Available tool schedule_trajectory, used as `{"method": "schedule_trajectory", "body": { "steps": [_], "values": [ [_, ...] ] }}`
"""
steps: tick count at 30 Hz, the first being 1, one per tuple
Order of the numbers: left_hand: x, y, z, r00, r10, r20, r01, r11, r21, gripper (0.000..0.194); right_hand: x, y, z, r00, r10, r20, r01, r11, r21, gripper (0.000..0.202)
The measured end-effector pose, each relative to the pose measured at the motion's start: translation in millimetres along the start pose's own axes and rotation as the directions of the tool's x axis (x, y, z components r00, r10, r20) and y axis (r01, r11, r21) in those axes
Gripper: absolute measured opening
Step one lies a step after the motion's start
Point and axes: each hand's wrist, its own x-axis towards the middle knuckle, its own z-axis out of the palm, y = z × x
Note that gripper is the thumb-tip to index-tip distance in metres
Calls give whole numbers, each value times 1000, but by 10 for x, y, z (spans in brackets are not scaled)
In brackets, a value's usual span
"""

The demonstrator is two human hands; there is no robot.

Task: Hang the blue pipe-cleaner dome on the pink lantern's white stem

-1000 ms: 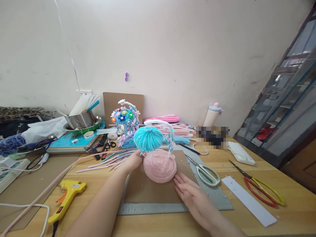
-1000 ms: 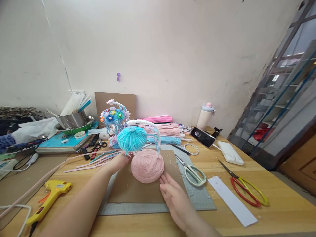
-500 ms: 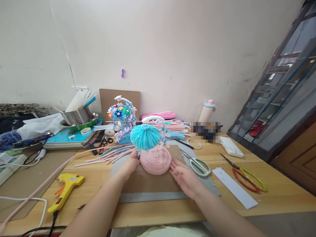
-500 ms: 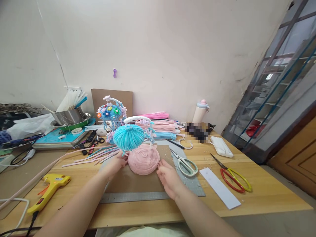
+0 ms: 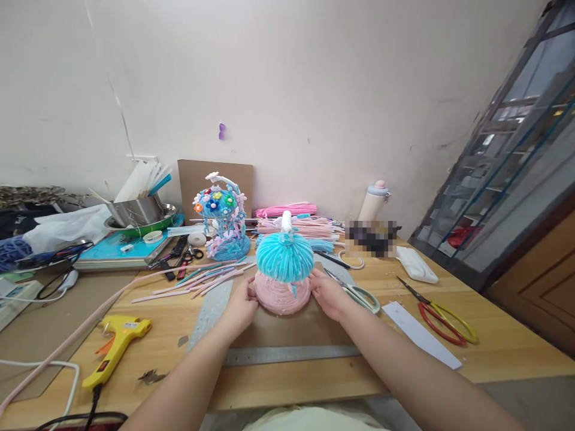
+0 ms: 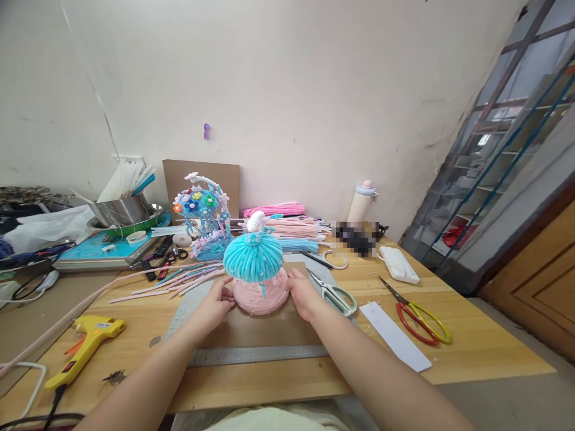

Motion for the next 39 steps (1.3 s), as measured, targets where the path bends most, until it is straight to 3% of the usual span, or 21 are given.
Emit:
{"method": "schedule_trajectory", "body": {
  "steps": [4, 9, 13, 16, 21, 26, 31, 39],
  "values": [
    [-22, -17, 41, 999, 32, -32, -31, 999, 38, 60, 112, -28, 20, 1000, 17, 0, -17, 996, 91, 27],
    [-70, 88, 7, 987, 104, -120, -94, 992, 87, 59, 240, -15, 2, 996, 11, -89, 3, 989, 151, 31],
    [-281, 276, 1, 905, 226, -360, -191, 973, 131, 35, 139, -17, -18, 963, -6, -269, 53, 985, 167, 23],
    [-487, 414, 96, 837, 320, -444, -268, 947, 177, 15, -133, -125, -7, 916, -73, -394, 141, 979, 148, 18],
    [-596, 542, 326, 772, 413, -483, -309, 908, 282, 15, -565, -448, 76, 887, -299, -351, 331, 943, 34, 13],
    [-506, 598, 421, 793, 349, -500, -223, 929, 294, 19, -571, -526, 219, 866, -360, -347, 347, 932, -103, 17],
    [-442, 660, 430, 817, 271, -509, -145, 951, 275, 21, -446, -448, 334, 876, -330, -351, 322, 943, -83, 16],
    [-360, 714, 448, 854, 207, -477, -111, 969, 223, 21, -413, -465, 384, 878, -330, -347, 328, 942, -66, 8]
  ]
}}
